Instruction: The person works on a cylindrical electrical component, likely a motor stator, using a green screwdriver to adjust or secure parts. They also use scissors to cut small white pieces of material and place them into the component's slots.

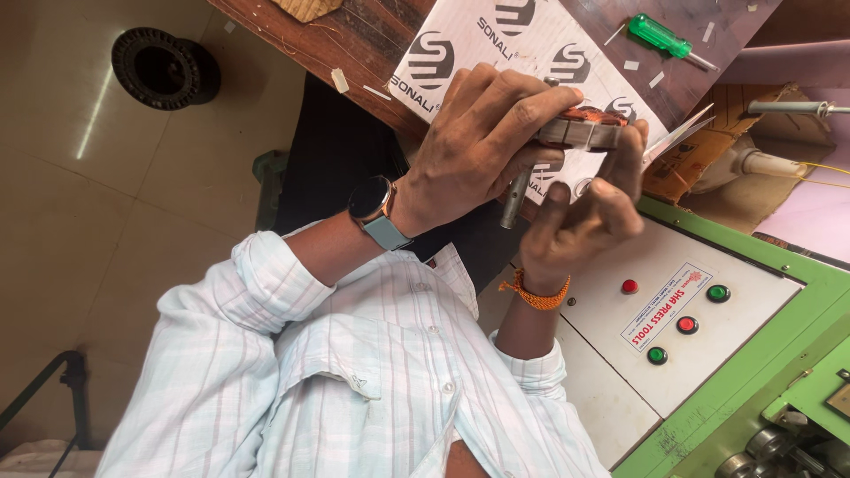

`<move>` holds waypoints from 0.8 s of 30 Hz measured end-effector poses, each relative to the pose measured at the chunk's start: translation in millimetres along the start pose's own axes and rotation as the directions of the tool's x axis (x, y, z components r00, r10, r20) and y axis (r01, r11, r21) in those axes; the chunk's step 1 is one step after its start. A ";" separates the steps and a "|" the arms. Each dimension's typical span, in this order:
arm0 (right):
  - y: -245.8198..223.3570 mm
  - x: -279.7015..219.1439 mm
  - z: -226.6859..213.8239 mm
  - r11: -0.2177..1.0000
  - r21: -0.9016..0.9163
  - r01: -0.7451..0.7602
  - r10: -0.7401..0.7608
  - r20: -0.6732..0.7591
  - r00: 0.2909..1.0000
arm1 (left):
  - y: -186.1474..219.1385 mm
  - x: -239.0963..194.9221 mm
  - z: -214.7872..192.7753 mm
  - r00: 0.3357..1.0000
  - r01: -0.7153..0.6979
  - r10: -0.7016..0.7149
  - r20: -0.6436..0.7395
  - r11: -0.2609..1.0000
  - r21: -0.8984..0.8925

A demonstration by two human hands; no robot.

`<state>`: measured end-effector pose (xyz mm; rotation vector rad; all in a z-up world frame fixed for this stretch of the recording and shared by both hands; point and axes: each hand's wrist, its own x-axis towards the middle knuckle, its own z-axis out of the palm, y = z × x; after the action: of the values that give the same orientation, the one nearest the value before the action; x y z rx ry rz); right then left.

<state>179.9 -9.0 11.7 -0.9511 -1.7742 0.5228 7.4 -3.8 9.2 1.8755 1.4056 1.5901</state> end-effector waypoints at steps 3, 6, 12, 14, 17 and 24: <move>10.0 1.3 3.0 0.991 -0.124 0.051 -0.047 0.029 0.998 | 0.8 4.0 0.3 1.000 0.001 0.000 0.008 1.000 -0.006; 13.1 6.4 1.3 0.968 -0.239 0.077 -0.071 0.034 0.997 | 2.7 5.7 1.4 1.000 0.005 -0.005 0.002 1.000 -0.001; 9.7 12.9 2.5 0.944 -0.317 0.091 -0.094 0.007 0.996 | 2.8 4.3 4.4 1.000 0.016 -0.017 0.011 0.999 0.044; 10.7 17.8 4.2 0.940 -0.326 0.102 -0.111 -0.010 0.994 | 3.1 4.4 5.3 0.999 0.034 -0.035 0.008 0.999 0.037; 8.1 22.2 6.2 0.925 -0.358 0.126 -0.128 0.017 0.992 | 1.8 5.5 2.9 1.000 0.023 -0.023 0.003 0.999 0.032; -4.3 26.6 -12.8 0.999 -0.038 -0.009 0.010 0.048 0.999 | -16.5 14.3 -14.9 0.997 -0.060 0.065 0.045 0.993 -0.104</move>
<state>185.4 8.7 35.1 -0.9807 -1.8288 0.5239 -14.8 10.6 10.1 1.9019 1.2325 1.6034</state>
